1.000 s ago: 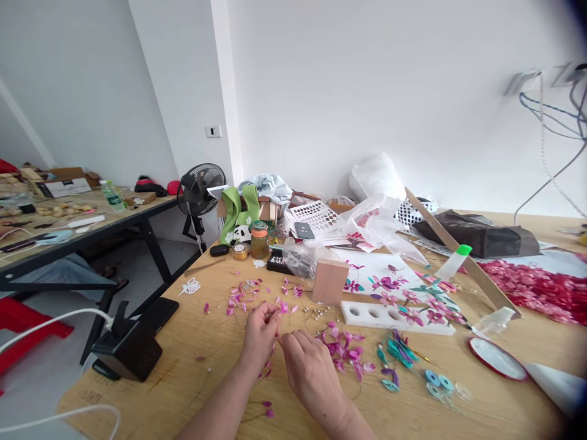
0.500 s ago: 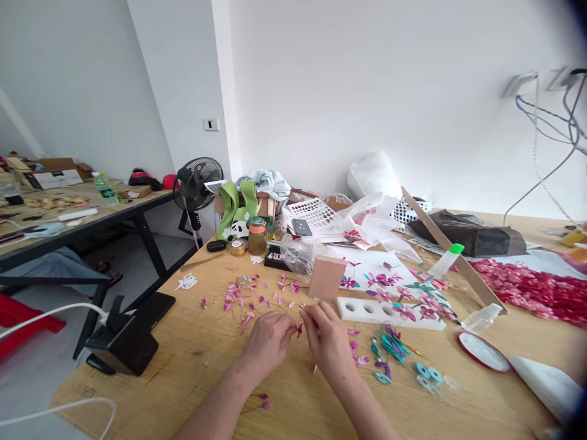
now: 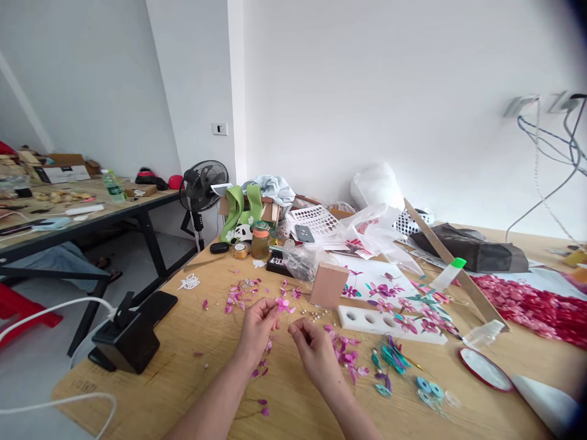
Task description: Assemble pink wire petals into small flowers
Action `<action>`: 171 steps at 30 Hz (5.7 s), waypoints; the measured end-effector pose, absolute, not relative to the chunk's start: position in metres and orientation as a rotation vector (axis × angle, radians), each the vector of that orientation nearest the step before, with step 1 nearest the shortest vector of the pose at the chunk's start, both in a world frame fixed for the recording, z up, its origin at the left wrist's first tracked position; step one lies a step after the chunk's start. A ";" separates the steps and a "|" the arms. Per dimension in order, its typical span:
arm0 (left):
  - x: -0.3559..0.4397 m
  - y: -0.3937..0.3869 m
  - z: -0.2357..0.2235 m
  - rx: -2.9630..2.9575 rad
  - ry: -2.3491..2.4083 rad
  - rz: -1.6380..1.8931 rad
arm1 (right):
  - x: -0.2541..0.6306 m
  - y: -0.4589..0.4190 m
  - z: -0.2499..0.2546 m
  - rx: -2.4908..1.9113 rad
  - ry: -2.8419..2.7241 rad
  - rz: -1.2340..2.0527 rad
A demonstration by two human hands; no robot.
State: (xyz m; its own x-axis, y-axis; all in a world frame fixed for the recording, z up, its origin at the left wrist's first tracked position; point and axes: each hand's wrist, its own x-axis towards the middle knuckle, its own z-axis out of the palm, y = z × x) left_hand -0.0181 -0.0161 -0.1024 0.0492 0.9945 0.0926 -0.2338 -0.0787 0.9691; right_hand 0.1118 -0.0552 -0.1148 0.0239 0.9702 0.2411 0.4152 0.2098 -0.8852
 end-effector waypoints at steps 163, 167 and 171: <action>-0.008 -0.028 -0.097 1.082 1.009 1.269 | 0.119 -0.074 -0.111 -1.340 -1.275 0.535; -0.004 -0.032 -0.098 1.075 1.042 1.229 | 0.108 -0.074 -0.117 -1.262 -0.979 0.925; -0.001 -0.035 -0.101 1.126 1.001 1.230 | 0.102 -0.073 -0.120 -1.108 -0.840 1.138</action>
